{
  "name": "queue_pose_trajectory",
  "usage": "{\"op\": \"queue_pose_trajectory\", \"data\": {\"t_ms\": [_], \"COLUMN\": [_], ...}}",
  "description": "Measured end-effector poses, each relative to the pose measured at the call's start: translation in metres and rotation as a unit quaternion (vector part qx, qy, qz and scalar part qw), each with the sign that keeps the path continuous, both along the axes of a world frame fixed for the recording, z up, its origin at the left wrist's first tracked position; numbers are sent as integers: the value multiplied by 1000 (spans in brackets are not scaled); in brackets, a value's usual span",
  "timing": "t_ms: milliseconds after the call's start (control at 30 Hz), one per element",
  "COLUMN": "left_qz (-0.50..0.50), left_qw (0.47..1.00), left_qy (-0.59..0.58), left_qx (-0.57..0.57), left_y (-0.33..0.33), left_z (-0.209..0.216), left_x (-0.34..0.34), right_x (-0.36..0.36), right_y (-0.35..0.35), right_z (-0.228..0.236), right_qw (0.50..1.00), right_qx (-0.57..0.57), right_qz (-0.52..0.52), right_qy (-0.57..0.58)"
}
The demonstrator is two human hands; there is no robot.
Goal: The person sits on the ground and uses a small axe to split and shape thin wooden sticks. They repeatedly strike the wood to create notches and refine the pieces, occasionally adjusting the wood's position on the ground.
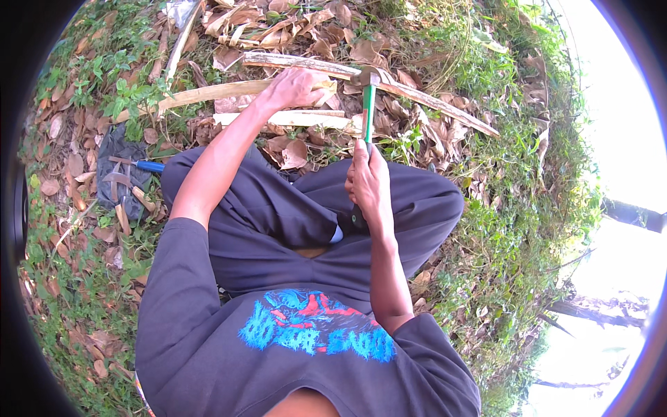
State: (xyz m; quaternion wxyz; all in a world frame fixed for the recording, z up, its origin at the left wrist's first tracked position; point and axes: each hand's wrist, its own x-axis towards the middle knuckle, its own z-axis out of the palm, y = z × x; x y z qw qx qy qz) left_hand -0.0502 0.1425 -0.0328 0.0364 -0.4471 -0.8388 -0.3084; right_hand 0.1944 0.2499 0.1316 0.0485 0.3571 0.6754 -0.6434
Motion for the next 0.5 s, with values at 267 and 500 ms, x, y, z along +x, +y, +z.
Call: {"op": "queue_pose_trajectory", "data": {"t_ms": [267, 500], "left_qz": [22, 11], "left_qw": [974, 1000], "left_qy": [201, -12], "left_qx": [107, 14], "left_y": [-3, -5], "left_z": [-36, -20], "left_x": [-7, -2], "right_x": [-23, -31], "right_y": [-7, 0], "right_z": [-17, -4], "right_qw": [988, 987], "right_qx": [129, 143], "right_qz": [68, 55], "right_qy": [-47, -49]}}
